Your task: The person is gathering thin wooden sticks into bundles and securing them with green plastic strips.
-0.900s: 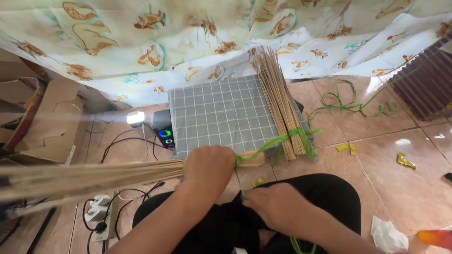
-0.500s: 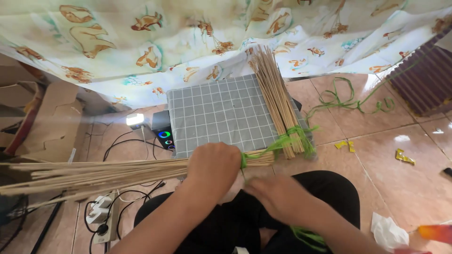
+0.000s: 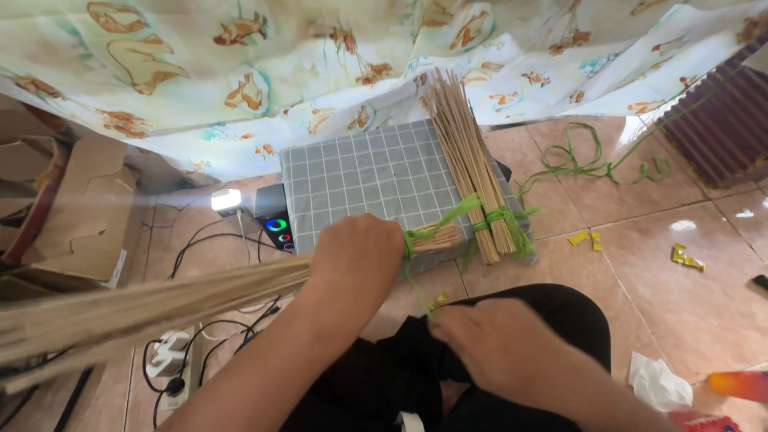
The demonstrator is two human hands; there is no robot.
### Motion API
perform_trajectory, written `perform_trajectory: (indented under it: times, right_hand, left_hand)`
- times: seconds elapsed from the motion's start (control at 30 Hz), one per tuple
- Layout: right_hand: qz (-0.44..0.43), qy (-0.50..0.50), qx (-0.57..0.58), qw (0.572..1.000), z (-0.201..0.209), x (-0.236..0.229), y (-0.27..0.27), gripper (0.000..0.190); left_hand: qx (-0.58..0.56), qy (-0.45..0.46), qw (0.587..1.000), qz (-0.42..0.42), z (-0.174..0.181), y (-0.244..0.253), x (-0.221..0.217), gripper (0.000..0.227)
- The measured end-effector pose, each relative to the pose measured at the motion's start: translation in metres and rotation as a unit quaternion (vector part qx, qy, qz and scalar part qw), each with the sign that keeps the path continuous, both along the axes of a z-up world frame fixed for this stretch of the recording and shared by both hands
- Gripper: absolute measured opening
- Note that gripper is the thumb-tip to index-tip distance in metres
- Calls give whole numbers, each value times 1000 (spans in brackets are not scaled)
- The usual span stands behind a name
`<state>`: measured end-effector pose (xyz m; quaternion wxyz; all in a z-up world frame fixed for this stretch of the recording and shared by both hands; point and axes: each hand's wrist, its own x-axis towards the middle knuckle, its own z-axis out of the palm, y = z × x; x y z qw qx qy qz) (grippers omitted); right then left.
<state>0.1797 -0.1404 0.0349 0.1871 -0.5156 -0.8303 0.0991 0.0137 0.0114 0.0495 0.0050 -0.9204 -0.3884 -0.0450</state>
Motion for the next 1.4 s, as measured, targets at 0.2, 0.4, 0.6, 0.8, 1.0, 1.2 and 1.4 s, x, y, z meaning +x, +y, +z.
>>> perform_trajectory:
  times: [0.2, 0.4, 0.6, 0.8, 1.0, 1.2, 1.4]
  right_hand:
    - [-50, 92, -71, 992, 46, 48, 62, 15]
    - [-10, 402, -294, 867, -37, 36, 86, 18]
    - [-106, 256, -88, 957, -7, 5, 53, 14]
    - [-112, 138, -5, 984, 11, 28, 63, 25]
    - [-118, 219, 68, 966, -34, 33, 98, 20]
    - [-179, 299, 34, 937, -96, 36, 120, 24]
    - [-326, 537, -129, 768, -163, 22, 148, 25]
  left_hand:
    - [69, 32, 992, -98, -33, -48, 9, 18]
    - [-335, -31, 940, 59, 74, -46, -18, 68]
    - [-558, -271, 754, 216, 51, -30, -18, 42]
    - [-616, -460, 632, 100, -3, -12, 8, 54]
    - [-549, -432, 706, 115, -51, 9, 44, 46]
    - [-429, -406, 798, 121, -86, 26, 51, 52]
    - [-145, -586, 776, 186, -175, 32, 62, 15]
